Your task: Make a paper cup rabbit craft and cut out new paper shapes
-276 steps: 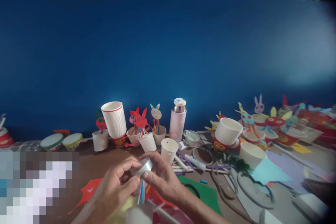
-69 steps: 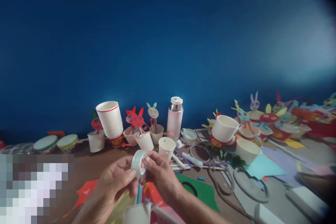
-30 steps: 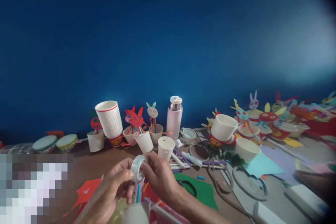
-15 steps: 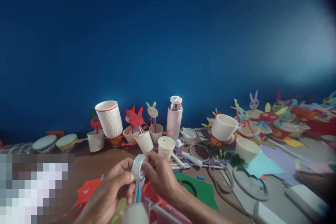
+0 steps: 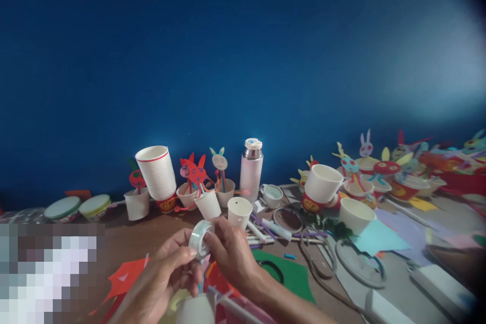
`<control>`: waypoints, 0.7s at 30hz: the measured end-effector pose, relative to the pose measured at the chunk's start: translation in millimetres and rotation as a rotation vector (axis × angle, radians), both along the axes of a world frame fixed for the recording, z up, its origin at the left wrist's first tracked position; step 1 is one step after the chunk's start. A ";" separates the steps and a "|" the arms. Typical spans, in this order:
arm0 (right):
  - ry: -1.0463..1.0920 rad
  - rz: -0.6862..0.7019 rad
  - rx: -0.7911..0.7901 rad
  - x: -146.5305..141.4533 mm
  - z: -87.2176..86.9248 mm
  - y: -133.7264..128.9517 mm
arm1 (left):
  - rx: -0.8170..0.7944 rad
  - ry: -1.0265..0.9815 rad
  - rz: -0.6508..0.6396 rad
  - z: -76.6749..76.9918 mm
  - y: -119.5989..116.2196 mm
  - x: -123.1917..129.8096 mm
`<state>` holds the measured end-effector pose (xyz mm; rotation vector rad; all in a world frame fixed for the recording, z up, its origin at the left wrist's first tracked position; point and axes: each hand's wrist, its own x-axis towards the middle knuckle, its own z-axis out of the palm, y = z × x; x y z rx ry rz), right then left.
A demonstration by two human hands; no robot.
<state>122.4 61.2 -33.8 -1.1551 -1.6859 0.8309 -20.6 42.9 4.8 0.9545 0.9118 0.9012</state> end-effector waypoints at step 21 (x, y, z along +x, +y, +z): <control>0.117 0.019 -0.063 -2.4 -8.8 3.8 | -0.009 -0.013 0.043 8.3 -7.0 4.9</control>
